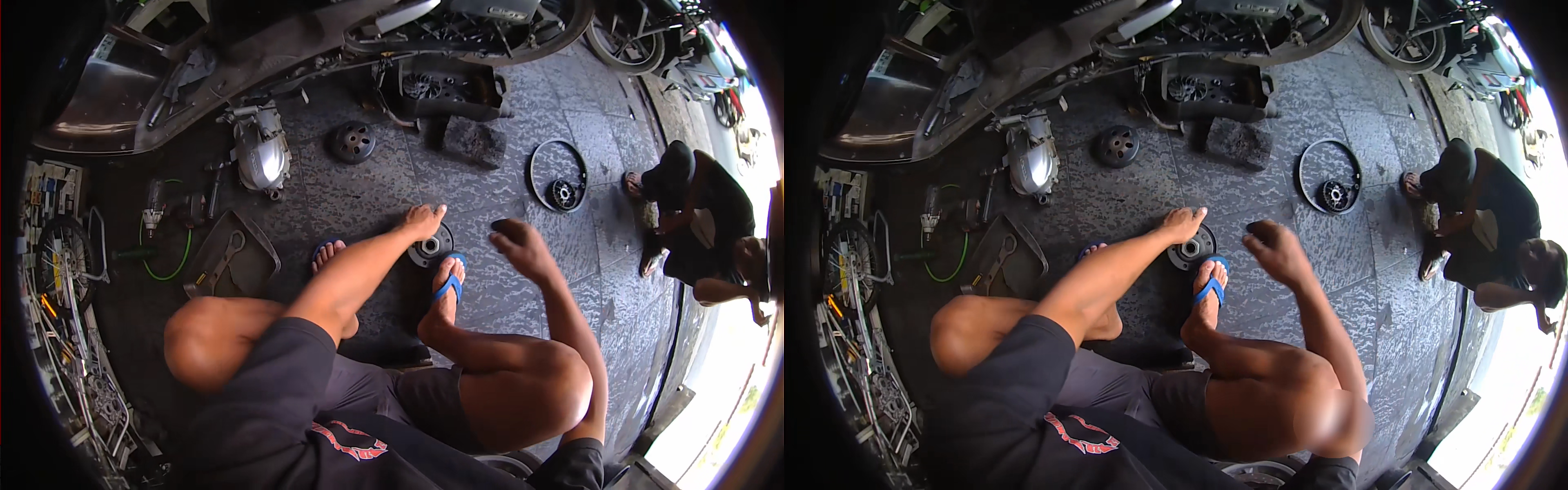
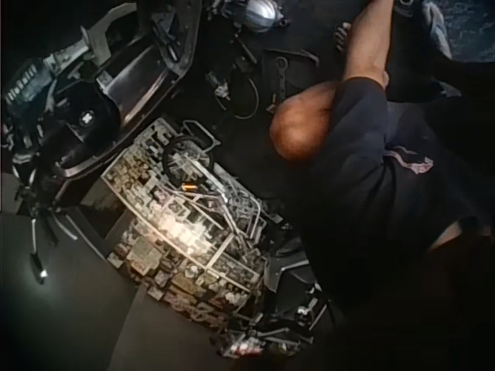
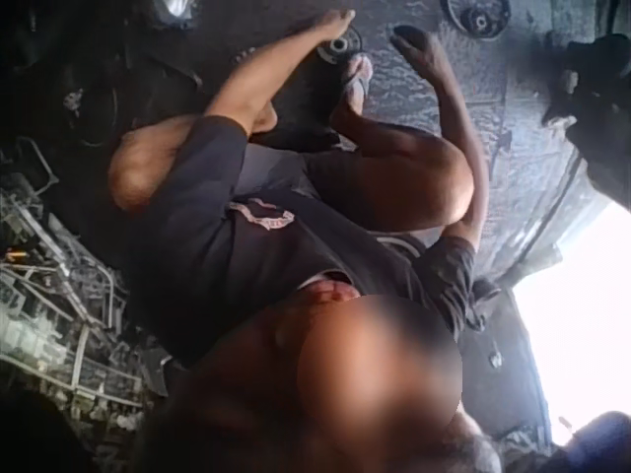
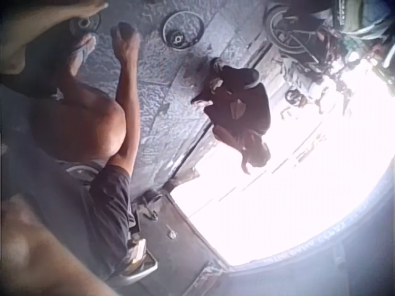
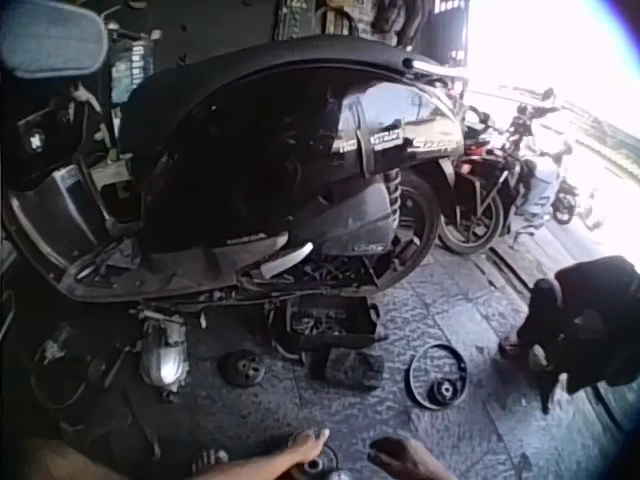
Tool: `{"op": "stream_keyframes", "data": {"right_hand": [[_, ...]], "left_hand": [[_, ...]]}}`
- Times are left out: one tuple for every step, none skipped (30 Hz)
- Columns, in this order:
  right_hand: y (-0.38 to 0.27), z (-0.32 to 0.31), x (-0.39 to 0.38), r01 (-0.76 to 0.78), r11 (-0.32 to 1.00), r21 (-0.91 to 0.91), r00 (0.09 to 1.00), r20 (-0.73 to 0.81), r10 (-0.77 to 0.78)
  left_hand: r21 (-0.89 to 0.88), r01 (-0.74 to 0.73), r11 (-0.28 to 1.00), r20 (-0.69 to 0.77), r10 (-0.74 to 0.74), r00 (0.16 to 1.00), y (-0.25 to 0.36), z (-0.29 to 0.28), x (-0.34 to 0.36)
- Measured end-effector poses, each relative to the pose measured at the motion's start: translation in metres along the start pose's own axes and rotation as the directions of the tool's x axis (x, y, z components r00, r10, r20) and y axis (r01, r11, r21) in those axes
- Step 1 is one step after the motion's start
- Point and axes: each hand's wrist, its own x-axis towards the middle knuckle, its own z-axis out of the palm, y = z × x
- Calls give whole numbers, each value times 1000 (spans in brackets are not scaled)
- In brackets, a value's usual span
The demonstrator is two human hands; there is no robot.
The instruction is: The person disassembles a motorcycle clutch assembly using a wrench and pliers, removes various internal components, places them in a tray, and then cleans the area by pouring a liquid and using a hose.
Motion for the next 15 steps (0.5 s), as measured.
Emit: {"op": "stream_keyframes", "data": {"right_hand": [[11, 19, 6, -1, 1000, 1, 1000, 27, 1], [17, 27, 7, -9, 995, -96, 998, 57, 14], [29, 36, 6, -34, 989, -146, 998, 53, 43], [33, 50, 10, -32, 982, -188, 997, 65, 45], [32, 66, 16, -15, 973, -229, 996, 79, 34], [33, 78, 19, -14, 962, -272, 996, 79, 37], [34, 88, 22, -18, 936, -351, 998, 47, 37], [31, 95, 21, -25, 917, -399, 999, 19, 36], [25, 102, 25, -12, 895, -445, 1000, 0, 14], [25, 109, 30, -1, 871, -491, 1000, -17, -8], [30, 114, 31, 10, 846, -533, 998, -41, -38], [32, 118, 33, -21, 831, -556, 999, -54, -11], [34, 123, 35, -54, 814, -578, 998, -67, 18], [32, 127, 39, -78, 794, -603, 996, -83, 36], [33, 133, 42, -90, 796, -599, 995, -89, 46]], "left_hand": [[50, 21, 999, -81, -16, 997, 4, 14, 3], [34, 48, 998, -12, -47, 999, 22, 18, 3], [33, 76, 997, 60, -78, 995, 48, 7, 4], [42, 123, 991, 109, -127, 986, 55, -2, 4], [104, 78, 992, -5, -78, 997, 44, 0, 3], [100, 84, 991, -12, -84, 996, 44, -3, 2], [96, 92, 991, -17, -91, 996, 44, -5, 3], [90, 94, 991, -7, -94, 996, 45, -4, 0], [96, 93, 991, -26, -91, 996, 41, -4, 0], [102, 92, 991, -42, -88, 995, 37, -2, 0], [104, 78, 991, -48, -74, 996, 38, 0, 0], [83, 85, 993, -8, -84, 996, 42, -5, -2], [62, 91, 994, 35, -94, 995, 47, -11, -3], [39, 98, 994, 67, -100, 993, 48, -16, -3], [41, 102, 994, 70, -105, 992, 47, -15, -2]]}}
